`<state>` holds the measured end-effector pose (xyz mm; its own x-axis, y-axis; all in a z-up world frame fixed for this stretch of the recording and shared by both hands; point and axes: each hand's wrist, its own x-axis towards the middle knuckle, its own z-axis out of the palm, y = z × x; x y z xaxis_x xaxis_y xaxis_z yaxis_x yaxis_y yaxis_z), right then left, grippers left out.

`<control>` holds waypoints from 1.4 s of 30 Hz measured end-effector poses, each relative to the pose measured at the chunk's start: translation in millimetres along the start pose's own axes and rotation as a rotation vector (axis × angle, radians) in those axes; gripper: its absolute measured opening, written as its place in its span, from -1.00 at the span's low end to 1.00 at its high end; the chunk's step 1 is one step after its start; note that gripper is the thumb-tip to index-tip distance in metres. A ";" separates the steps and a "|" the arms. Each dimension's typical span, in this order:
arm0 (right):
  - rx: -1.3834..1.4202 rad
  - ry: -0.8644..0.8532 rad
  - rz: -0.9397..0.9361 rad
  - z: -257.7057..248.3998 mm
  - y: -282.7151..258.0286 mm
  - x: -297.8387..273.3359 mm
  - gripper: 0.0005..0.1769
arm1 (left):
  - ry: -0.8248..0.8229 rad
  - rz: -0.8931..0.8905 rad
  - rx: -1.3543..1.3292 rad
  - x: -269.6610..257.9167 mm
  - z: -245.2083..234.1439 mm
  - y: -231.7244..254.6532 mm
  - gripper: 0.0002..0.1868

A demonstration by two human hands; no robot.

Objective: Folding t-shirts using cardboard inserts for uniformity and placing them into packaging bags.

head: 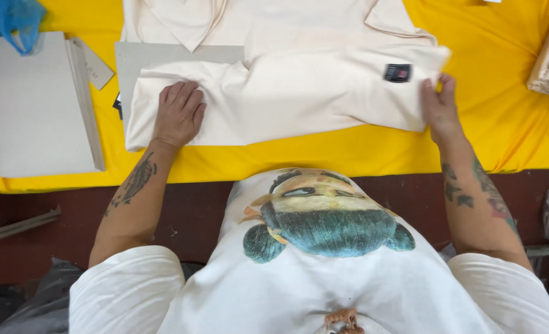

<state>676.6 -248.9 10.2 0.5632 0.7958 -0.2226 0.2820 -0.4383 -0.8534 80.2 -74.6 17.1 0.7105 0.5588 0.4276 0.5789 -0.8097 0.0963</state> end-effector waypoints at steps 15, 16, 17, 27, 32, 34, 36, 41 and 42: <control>-1.226 0.043 -0.212 -58.8 75.9 -30.0 -0.54 | 0.000 -0.012 -0.023 0.5 0.0 -4.5 -0.70; -1.221 0.032 -0.212 -48.3 55.8 -41.9 -0.54 | -0.010 -0.015 -0.020 -8.1 -0.6 -0.3 -0.70; -1.238 0.156 -0.492 -38.0 30.8 -43.4 -0.63 | -0.003 -0.021 -0.019 -6.5 2.5 -2.5 -0.69; -0.417 -0.627 -1.448 345.9 -145.5 -94.4 -0.50 | 0.076 -0.068 -0.013 -24.2 46.7 -19.7 -0.65; -0.493 -0.700 -1.405 348.6 -152.8 -92.9 -0.33 | 0.079 -0.190 0.005 9.5 17.6 -64.2 -0.70; -0.598 -0.783 -1.357 348.6 -153.9 -92.8 -0.26 | 0.124 -0.302 0.096 35.3 -4.1 -89.0 -0.70; -0.542 -0.745 -1.385 347.7 -154.9 -93.9 -0.29 | -0.788 -1.025 -0.289 57.4 -15.1 -114.0 -0.10; -0.530 -0.675 -1.450 347.2 -158.3 -96.9 -0.32 | -0.678 -1.128 -0.813 65.1 3.1 -125.8 -0.44; -0.507 -0.656 -1.470 346.7 -159.0 -97.4 -0.34 | -0.494 -1.168 -1.009 62.3 16.9 -128.6 -0.74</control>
<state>307.5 -111.9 4.1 -0.7428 0.5928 0.3112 0.5135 0.8027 -0.3032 56.8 67.3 16.2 0.2628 0.7601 -0.5943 0.5244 0.4045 0.7493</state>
